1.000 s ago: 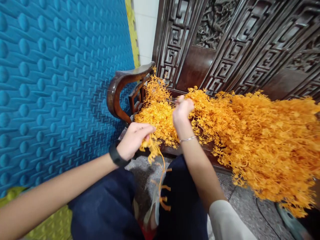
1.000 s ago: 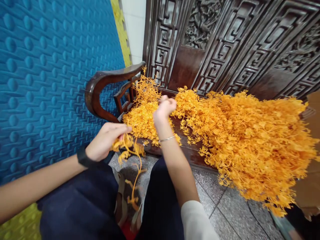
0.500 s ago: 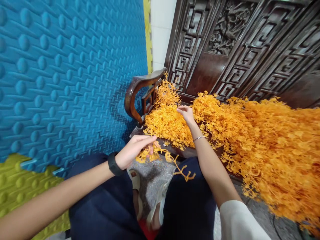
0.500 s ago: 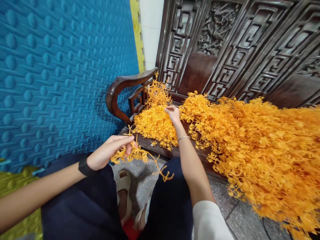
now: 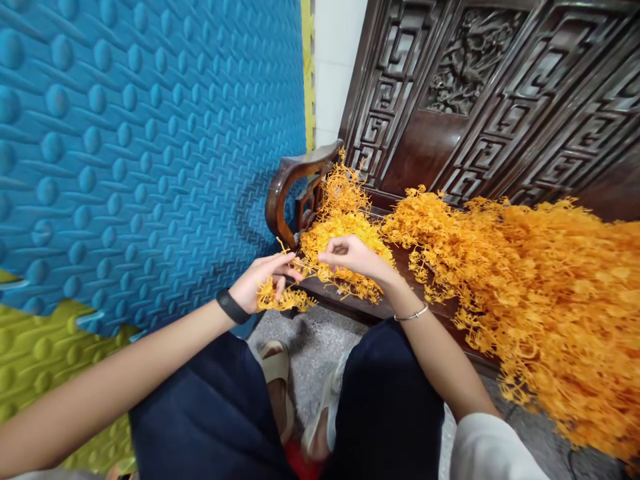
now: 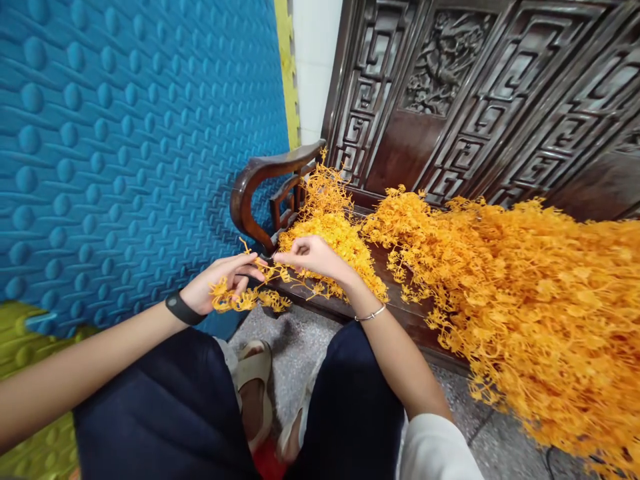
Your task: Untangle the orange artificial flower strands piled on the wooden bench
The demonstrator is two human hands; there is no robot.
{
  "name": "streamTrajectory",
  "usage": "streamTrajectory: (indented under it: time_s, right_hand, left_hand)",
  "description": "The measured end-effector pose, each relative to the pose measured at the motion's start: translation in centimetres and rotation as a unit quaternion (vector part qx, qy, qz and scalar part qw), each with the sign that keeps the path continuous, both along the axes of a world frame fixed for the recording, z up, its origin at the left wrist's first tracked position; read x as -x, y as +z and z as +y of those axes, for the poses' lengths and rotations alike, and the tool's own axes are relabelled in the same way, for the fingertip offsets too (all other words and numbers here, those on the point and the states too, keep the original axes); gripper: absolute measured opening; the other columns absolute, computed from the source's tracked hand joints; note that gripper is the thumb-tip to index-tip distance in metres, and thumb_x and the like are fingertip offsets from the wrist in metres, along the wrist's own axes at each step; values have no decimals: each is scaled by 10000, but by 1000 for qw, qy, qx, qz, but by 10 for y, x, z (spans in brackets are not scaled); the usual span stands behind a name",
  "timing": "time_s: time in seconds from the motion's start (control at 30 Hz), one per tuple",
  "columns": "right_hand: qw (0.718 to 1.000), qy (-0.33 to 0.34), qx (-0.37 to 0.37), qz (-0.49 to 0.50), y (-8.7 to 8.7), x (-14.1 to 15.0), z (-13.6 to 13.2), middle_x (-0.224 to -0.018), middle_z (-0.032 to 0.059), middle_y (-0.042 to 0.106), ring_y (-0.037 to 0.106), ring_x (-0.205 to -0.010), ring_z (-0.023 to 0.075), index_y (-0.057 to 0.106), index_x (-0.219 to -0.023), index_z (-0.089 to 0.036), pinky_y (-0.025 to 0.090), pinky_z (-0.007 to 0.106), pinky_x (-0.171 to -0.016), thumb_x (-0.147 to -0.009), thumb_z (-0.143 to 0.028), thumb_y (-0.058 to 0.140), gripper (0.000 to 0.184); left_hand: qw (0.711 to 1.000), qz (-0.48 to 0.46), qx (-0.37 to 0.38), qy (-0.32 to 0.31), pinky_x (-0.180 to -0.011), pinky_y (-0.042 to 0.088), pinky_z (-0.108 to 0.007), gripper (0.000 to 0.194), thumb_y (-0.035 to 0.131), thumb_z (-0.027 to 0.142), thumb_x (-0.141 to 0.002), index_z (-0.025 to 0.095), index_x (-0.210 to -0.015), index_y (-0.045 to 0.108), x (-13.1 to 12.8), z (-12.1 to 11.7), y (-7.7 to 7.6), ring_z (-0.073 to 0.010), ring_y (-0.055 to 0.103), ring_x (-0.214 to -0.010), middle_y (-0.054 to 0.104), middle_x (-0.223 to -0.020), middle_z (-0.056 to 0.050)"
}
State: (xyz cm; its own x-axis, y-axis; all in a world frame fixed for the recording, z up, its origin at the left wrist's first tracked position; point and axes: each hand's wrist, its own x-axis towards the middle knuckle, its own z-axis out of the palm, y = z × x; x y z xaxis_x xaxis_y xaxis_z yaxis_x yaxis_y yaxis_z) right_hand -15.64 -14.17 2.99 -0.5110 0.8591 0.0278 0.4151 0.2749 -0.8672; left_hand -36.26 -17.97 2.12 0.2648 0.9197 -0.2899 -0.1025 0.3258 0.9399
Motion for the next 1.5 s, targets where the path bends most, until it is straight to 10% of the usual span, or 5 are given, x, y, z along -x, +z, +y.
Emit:
streamTrajectory:
  time_s: [0.37,0.8,1.1,1.3,1.5]
  right_hand:
    - [995,-26,-62,80,12,-8,-15,-721,-2,627,564,-659,95,622,-752,-166,457,261,-654,-712,-382,712,237]
    - [970,-64,-148,184,98,-18,-55,-721,-21,629,610,-655,93,595,-813,-190,531,267,-678,-705,-363,728,244]
    - [990,11,-9,141,68,-24,-53,-698,-5,643,621,-642,104,576,-788,-176,518,280,-673,-713,-326,722,222]
    - [985,5,-53,165,65,-24,-42,-827,10,615,587,-780,105,618,-735,-167,479,276,-752,-687,-304,735,186]
    - [980,-33,30,196,42,-27,-20,-712,-7,622,594,-673,101,593,-745,-159,476,295,-720,-692,-288,716,186]
  left_hand:
    - [990,-84,110,-33,-329,403,-171,305,399,263,-935,81,-872,636,4,13,13,-54,453,-308,628,-578,-33]
    - [991,-92,73,-68,-519,441,-213,508,311,428,-935,95,-728,635,3,4,37,-97,533,-486,582,-572,-40]
    - [982,12,-185,40,-771,432,-310,626,339,702,-815,159,-931,626,-10,11,47,-209,606,-915,681,-974,-82]
    - [943,36,-267,-197,-814,428,-296,384,632,530,-737,152,-795,669,-36,5,47,-195,617,-873,698,-857,-66]
    - [947,60,-238,-207,-550,347,-225,275,537,364,-831,156,-674,625,-44,3,34,-83,425,-483,487,-487,37]
